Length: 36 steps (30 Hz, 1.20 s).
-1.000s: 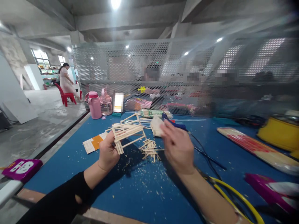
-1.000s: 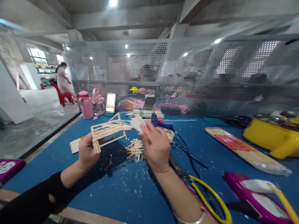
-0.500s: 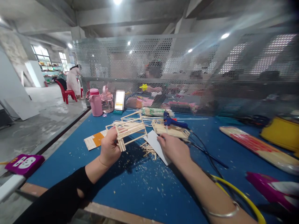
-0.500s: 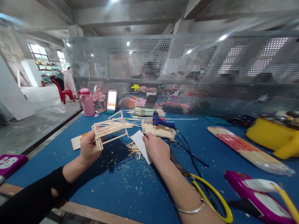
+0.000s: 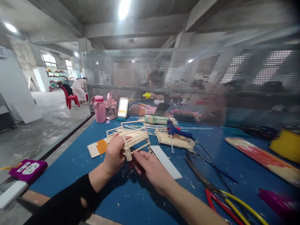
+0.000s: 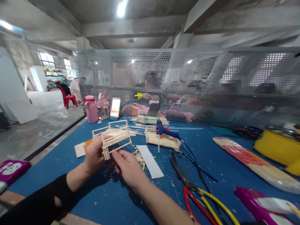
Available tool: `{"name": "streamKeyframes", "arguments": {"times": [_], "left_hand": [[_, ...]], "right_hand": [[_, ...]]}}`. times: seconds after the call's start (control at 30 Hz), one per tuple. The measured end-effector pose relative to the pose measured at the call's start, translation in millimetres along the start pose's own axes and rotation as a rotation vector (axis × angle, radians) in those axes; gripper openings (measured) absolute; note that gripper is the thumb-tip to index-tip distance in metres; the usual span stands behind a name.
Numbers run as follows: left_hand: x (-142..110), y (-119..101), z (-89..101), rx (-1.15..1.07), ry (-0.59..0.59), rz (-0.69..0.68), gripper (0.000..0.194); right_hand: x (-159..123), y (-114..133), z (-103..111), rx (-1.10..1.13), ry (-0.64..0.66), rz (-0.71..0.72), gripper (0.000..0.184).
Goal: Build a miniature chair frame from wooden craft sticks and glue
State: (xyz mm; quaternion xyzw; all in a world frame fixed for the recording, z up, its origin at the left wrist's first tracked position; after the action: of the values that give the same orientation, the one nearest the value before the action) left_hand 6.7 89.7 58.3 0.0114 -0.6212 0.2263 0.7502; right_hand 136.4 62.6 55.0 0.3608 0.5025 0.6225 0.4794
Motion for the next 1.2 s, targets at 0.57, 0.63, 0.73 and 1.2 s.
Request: {"name": "streamKeyframes", "arguments": {"times": [0.57, 0.63, 0.73, 1.2], "left_hand": [[2.2, 3.8, -0.6, -0.066, -0.038, 0.025, 0.023], [2.6, 0.3, -0.8, -0.107, -0.017, 0.03, 0.019], [2.4, -4.1, -0.6, -0.13, 0.01, 0.021, 0.016], [-0.8, -6.4, -0.9, 0.063, -0.041, -0.162, 0.023]], "right_hand": [[-54.4, 59.9, 82.3, -0.49, -0.373, 0.357, 0.024], [-46.8, 53.9, 76.9, -0.729, -0.458, 0.352, 0.027], [-39.6, 52.1, 67.8, -0.865, -0.552, 0.456, 0.031], [-19.4, 61.2, 53.4, -1.179, -0.729, 0.739, 0.026]]}}
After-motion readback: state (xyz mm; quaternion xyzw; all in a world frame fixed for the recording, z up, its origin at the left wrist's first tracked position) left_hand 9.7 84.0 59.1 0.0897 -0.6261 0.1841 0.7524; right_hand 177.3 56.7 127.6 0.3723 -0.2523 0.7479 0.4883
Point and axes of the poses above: each hand's wrist, its own x-axis towards the middle knuckle, its own z-axis out of the back of the hand, y = z × x, the point moved 3 cm from there along x, towards the middle knuckle, and after that the axes turned 10 degrees about -x, right-handed, at the moved point
